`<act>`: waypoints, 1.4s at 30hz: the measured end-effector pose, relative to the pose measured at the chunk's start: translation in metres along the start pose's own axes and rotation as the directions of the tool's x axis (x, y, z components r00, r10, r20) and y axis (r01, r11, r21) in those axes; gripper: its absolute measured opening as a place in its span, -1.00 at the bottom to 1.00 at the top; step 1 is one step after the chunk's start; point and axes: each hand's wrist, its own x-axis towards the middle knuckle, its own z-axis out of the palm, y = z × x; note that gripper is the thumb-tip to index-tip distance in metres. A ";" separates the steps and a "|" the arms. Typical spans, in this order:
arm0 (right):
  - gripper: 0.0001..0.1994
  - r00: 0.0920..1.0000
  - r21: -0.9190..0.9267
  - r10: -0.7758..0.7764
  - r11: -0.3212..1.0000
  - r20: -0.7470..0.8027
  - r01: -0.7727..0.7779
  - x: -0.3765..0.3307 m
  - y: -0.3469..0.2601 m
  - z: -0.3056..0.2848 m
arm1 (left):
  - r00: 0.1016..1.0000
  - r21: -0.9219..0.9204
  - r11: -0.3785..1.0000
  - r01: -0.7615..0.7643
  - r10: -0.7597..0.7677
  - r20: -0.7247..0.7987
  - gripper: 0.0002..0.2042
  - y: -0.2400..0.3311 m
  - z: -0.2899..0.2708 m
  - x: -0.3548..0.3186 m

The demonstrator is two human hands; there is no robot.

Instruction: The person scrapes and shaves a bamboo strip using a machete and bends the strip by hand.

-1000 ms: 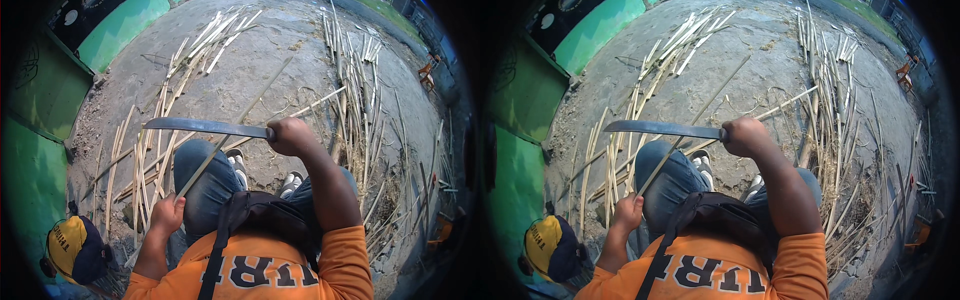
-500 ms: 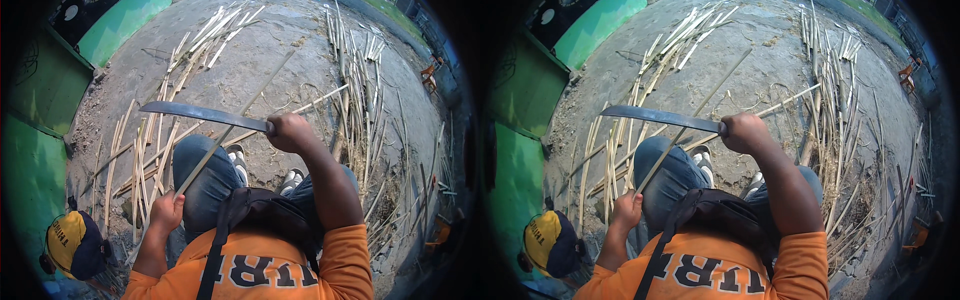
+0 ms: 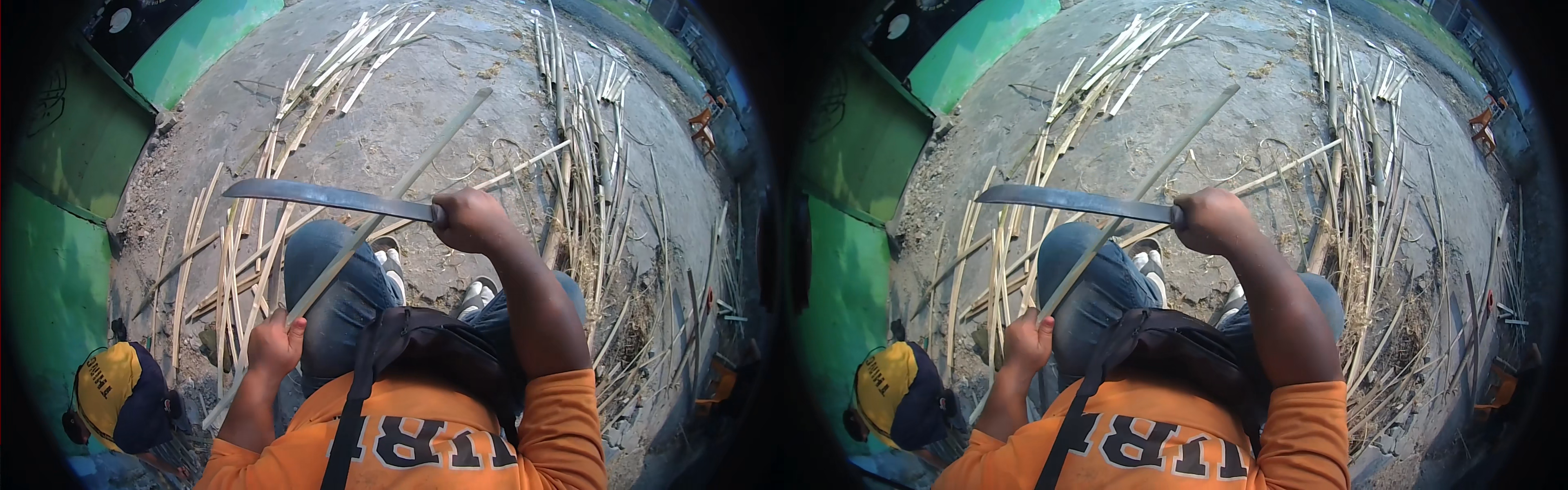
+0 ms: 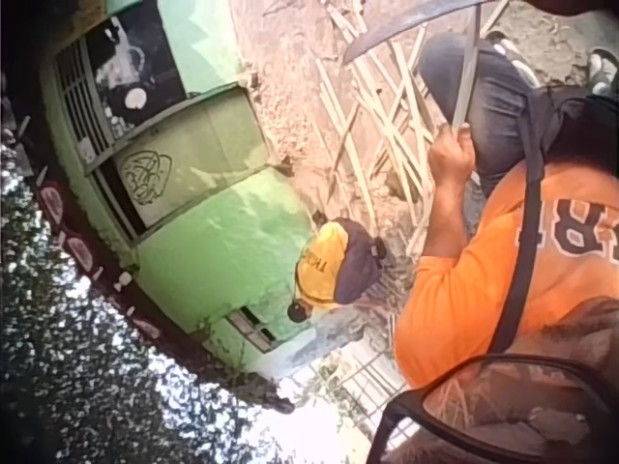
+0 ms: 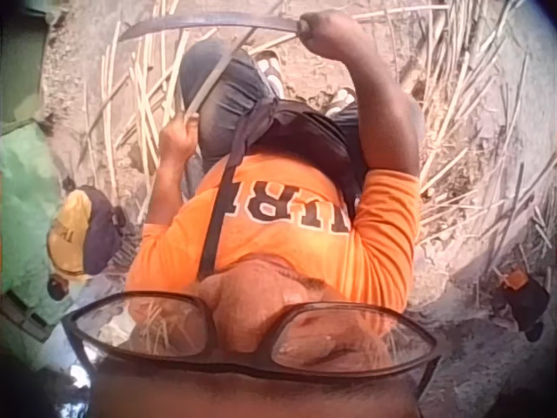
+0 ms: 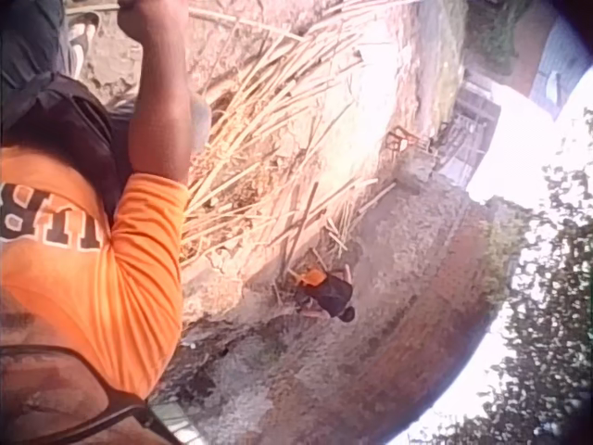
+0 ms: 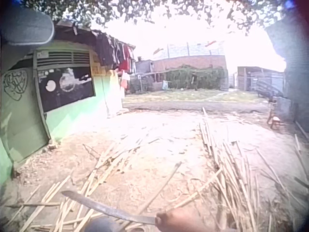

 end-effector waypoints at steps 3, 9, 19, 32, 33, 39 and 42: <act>-0.79 0.999 -0.027 -0.005 1.000 0.042 0.006 -0.002 0.005 -0.008 | 0.995 0.073 0.997 -0.011 0.018 -0.094 -0.41 -0.005 0.014 0.000; -0.87 0.999 -0.077 0.001 0.997 -0.037 -0.004 0.001 0.017 0.008 | 0.995 0.088 0.996 -0.002 0.011 -0.103 -0.39 -0.005 0.015 0.001; -0.81 0.995 -0.081 0.055 0.995 -0.078 -0.061 0.004 0.019 0.008 | 0.998 0.066 0.997 0.027 -0.022 -0.064 -0.39 -0.002 0.015 0.002; -0.85 0.980 0.008 0.075 0.997 -0.185 -0.075 0.009 0.020 0.021 | 0.993 0.060 0.998 0.001 0.006 -0.118 -0.42 0.003 0.016 0.002; -0.84 0.982 -0.009 0.050 0.999 -0.184 -0.052 0.008 0.020 0.022 | 0.994 0.076 0.997 0.003 0.005 -0.114 -0.43 0.002 0.016 0.002; -0.80 0.993 -0.024 -0.067 0.998 -0.095 0.065 -0.001 -0.017 0.027 | 0.990 0.056 0.998 -0.016 0.023 -0.139 -0.45 0.002 0.021 -0.001; -0.81 0.992 -0.047 -0.112 0.993 -0.066 0.109 0.001 -0.022 0.026 | 0.987 0.065 0.998 -0.015 0.025 -0.162 -0.46 0.001 0.023 0.000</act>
